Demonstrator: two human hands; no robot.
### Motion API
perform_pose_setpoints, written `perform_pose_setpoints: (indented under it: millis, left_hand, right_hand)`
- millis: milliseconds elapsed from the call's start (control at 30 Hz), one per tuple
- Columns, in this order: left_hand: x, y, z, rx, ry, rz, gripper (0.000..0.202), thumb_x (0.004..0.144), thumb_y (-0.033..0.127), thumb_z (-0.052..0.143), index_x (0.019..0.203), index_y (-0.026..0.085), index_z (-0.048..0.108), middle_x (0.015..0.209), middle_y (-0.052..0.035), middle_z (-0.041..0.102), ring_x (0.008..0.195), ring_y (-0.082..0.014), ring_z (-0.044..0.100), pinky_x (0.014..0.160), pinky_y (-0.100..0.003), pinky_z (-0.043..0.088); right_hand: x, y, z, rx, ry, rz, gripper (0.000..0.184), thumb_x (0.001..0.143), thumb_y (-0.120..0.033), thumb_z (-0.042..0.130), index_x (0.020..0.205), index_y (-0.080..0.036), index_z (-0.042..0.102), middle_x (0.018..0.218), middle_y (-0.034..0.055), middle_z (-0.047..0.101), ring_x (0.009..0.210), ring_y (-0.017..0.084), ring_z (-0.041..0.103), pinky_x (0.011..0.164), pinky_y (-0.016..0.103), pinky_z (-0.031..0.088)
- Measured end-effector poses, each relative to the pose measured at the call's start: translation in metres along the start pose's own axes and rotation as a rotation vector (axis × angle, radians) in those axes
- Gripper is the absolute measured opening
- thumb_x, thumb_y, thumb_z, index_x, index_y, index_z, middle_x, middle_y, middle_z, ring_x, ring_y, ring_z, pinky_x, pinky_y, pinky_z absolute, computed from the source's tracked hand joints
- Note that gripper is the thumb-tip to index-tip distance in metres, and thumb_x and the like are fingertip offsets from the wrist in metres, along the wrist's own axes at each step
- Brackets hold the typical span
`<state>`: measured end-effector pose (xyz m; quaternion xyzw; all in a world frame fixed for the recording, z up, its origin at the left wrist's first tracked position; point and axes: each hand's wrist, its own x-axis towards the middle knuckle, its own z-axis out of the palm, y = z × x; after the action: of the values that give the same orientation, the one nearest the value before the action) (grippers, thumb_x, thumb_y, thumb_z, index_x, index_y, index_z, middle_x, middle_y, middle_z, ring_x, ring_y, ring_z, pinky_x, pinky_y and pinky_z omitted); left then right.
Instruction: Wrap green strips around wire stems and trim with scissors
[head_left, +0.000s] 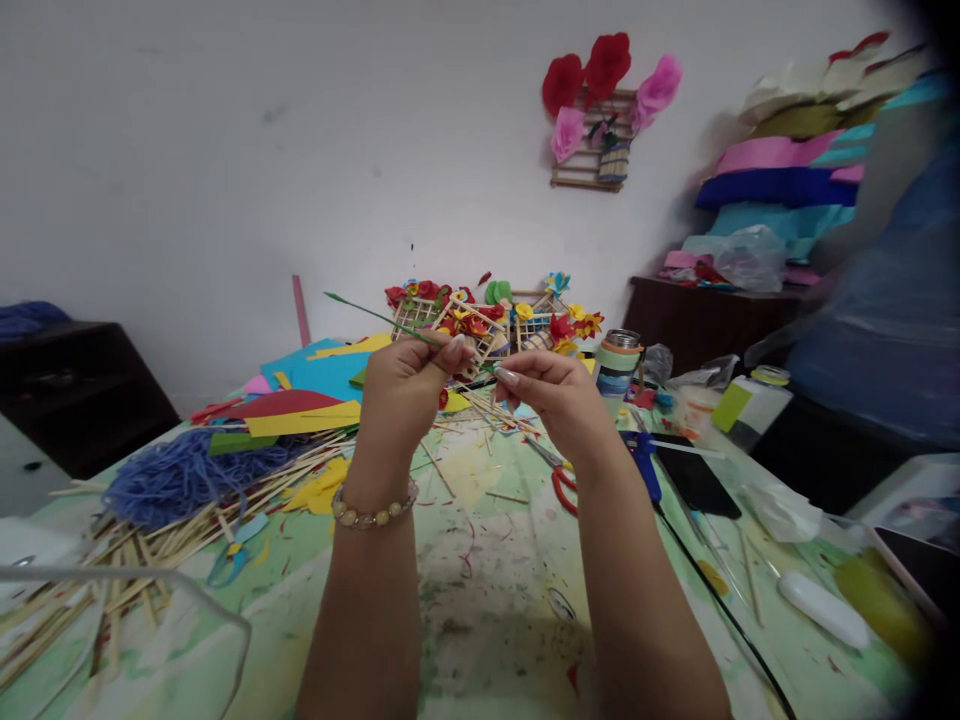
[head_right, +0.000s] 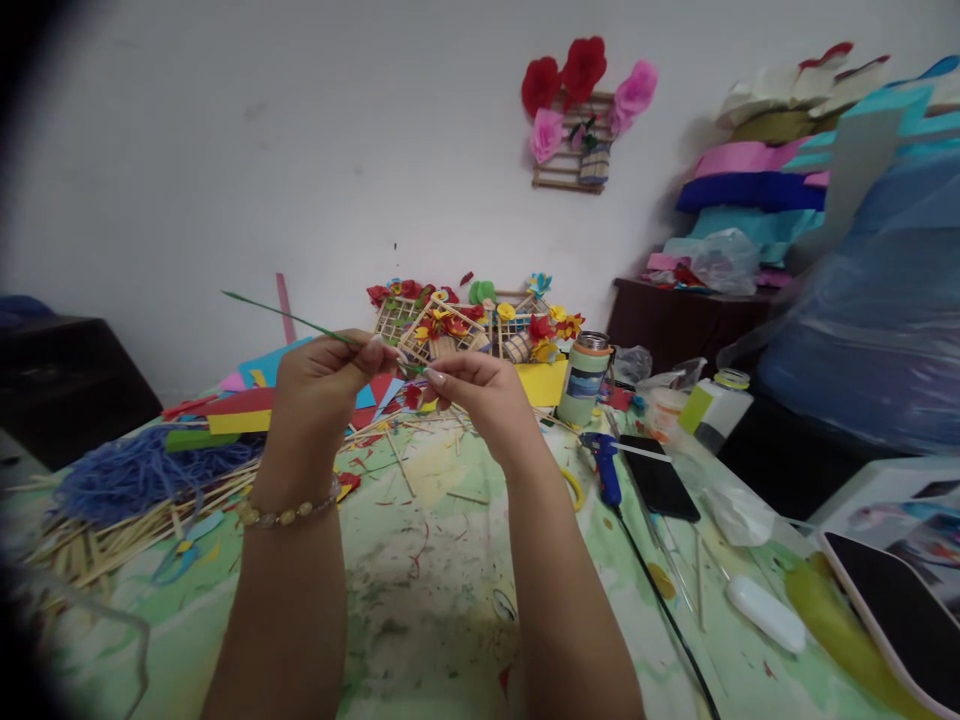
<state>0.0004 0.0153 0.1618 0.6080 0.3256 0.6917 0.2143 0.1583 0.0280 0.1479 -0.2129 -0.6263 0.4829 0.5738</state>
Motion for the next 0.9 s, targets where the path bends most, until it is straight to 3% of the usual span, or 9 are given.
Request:
perform_pose_setpoints:
  millis: [167, 267, 400, 567, 700, 800, 900]
  left_hand:
    - [-0.003, 0.005, 0.0, 0.056, -0.087, 0.175, 0.013, 0.08, 0.022, 0.061, 0.07, 0.018, 0.068, 0.074, -0.0031, 0.065, 0.068, -0.0113, 0.06, 0.065, -0.023, 0.05]
    - [-0.005, 0.007, 0.0, 0.025, -0.129, 0.211, 0.014, 0.082, 0.024, 0.06, 0.072, 0.018, 0.068, 0.074, -0.0036, 0.065, 0.071, -0.012, 0.059, 0.067, -0.024, 0.05]
    - [-0.006, 0.006, 0.005, -0.075, -0.119, 0.167, 0.015, 0.078, 0.032, 0.065, 0.072, 0.018, 0.068, 0.071, -0.0032, 0.065, 0.067, -0.0117, 0.059, 0.065, -0.025, 0.05]
    - [-0.005, 0.0, 0.017, -0.184, -0.124, -0.006, 0.02, 0.066, 0.033, 0.076, 0.076, 0.018, 0.068, 0.072, -0.0021, 0.066, 0.065, -0.0116, 0.06, 0.063, -0.025, 0.051]
    - [-0.003, -0.004, 0.021, -0.166, -0.067, -0.038, 0.019, 0.069, 0.035, 0.073, 0.07, 0.017, 0.067, 0.067, -0.0011, 0.064, 0.062, -0.0105, 0.057, 0.06, -0.024, 0.048]
    - [-0.001, -0.004, 0.018, -0.122, -0.054, -0.049, 0.021, 0.073, 0.037, 0.069, 0.065, 0.018, 0.066, 0.062, 0.0002, 0.061, 0.059, -0.0094, 0.054, 0.059, -0.022, 0.045]
    - [-0.001, -0.001, 0.013, -0.069, -0.17, -0.09, 0.026, 0.075, 0.04, 0.066, 0.06, 0.018, 0.064, 0.056, 0.0009, 0.056, 0.054, -0.0099, 0.05, 0.055, -0.023, 0.042]
  right_hand:
    - [-0.001, -0.002, -0.006, 0.175, -0.052, 0.164, 0.009, 0.067, -0.021, 0.072, 0.073, -0.016, 0.068, 0.058, -0.0014, 0.062, 0.055, 0.007, 0.054, 0.055, 0.022, 0.041]
    - [-0.002, -0.005, -0.009, 0.255, -0.112, 0.244, 0.009, 0.066, -0.021, 0.071, 0.072, -0.016, 0.066, 0.058, -0.002, 0.059, 0.053, 0.007, 0.052, 0.056, 0.024, 0.043]
    - [-0.003, -0.007, -0.01, 0.275, -0.106, 0.25, 0.011, 0.064, -0.021, 0.073, 0.071, -0.016, 0.065, 0.056, -0.003, 0.056, 0.051, 0.007, 0.05, 0.054, 0.023, 0.042]
    - [-0.002, -0.006, -0.003, 0.202, -0.033, 0.138, 0.008, 0.069, -0.023, 0.071, 0.074, -0.017, 0.067, 0.056, -0.0031, 0.057, 0.054, 0.006, 0.05, 0.056, 0.022, 0.042]
    - [-0.003, -0.005, -0.002, 0.14, 0.003, 0.071, 0.008, 0.071, -0.024, 0.071, 0.075, -0.018, 0.068, 0.061, -0.002, 0.061, 0.058, 0.007, 0.053, 0.059, 0.022, 0.044]
    - [-0.005, -0.007, -0.01, 0.035, -0.059, 0.109, 0.015, 0.073, -0.03, 0.07, 0.083, -0.019, 0.07, 0.074, 0.0008, 0.067, 0.067, 0.009, 0.059, 0.07, 0.025, 0.049]
    - [-0.007, -0.011, -0.019, -0.057, -0.071, 0.109, 0.026, 0.077, -0.039, 0.066, 0.096, -0.021, 0.07, 0.094, 0.0035, 0.069, 0.079, 0.011, 0.062, 0.082, 0.029, 0.049]
